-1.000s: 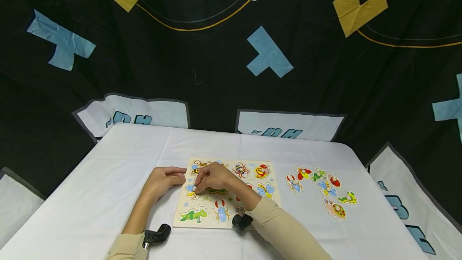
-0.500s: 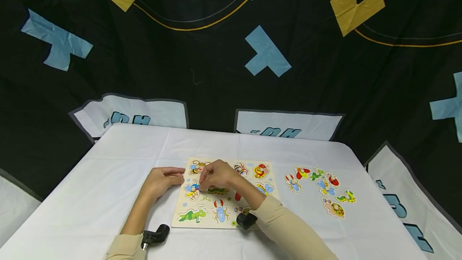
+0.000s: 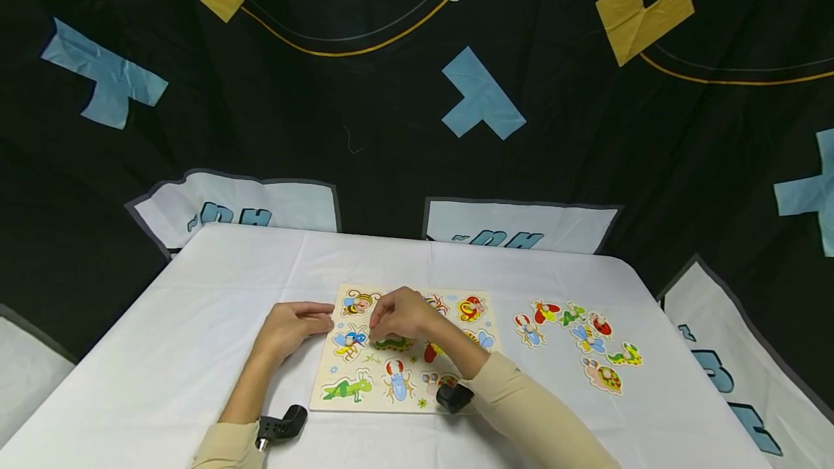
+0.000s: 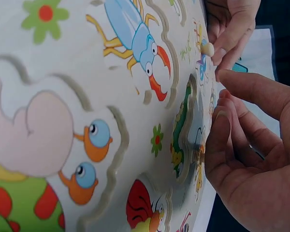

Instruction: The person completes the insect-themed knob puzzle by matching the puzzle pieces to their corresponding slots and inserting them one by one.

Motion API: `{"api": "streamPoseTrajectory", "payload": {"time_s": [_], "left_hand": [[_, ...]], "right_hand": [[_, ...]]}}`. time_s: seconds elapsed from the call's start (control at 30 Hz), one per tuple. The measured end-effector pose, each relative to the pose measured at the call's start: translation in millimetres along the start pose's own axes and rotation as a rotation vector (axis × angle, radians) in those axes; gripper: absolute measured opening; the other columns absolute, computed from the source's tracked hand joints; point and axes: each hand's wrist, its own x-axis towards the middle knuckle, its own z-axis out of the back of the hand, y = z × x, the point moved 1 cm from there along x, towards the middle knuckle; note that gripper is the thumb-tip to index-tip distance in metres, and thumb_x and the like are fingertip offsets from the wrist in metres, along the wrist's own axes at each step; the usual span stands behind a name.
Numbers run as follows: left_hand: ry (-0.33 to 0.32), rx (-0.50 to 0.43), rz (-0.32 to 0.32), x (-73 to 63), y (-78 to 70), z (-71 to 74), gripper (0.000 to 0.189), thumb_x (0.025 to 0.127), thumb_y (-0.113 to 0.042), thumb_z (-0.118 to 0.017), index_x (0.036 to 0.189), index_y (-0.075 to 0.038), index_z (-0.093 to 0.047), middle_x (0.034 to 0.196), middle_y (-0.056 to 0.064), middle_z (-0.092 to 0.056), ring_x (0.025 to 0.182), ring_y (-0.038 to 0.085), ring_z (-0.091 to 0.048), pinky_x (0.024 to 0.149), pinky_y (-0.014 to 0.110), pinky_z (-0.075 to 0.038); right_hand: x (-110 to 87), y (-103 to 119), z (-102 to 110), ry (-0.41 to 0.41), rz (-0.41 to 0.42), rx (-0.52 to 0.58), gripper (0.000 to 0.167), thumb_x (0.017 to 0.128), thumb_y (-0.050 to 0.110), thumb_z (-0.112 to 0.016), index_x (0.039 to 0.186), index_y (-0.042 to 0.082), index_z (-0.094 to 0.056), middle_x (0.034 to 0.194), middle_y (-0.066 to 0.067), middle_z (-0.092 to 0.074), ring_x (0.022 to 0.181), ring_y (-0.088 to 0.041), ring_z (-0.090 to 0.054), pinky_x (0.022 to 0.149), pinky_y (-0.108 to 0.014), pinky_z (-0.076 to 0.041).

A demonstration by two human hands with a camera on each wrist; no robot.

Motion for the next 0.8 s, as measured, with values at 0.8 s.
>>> {"api": "streamPoseTrajectory", "payload": {"time_s": [0.8], "left_hand": [[-0.002,-0.013,0.029,0.4,-3.5,0.6,0.040,0.078,-0.016,-0.085,0.116,-0.007,-0.077,0.093,0.003,-0.079,0.087,0.008,-0.067,0.083,0.025,-0.047]], "right_hand": [[-15.9,-11,36,-0.029,-0.002,0.000,0.011,0.077,0.014,-0.085,0.082,0.013,-0.075,0.069,0.003,-0.068,0.065,-0.016,-0.057,0.058,-0.025,-0.044]]}}
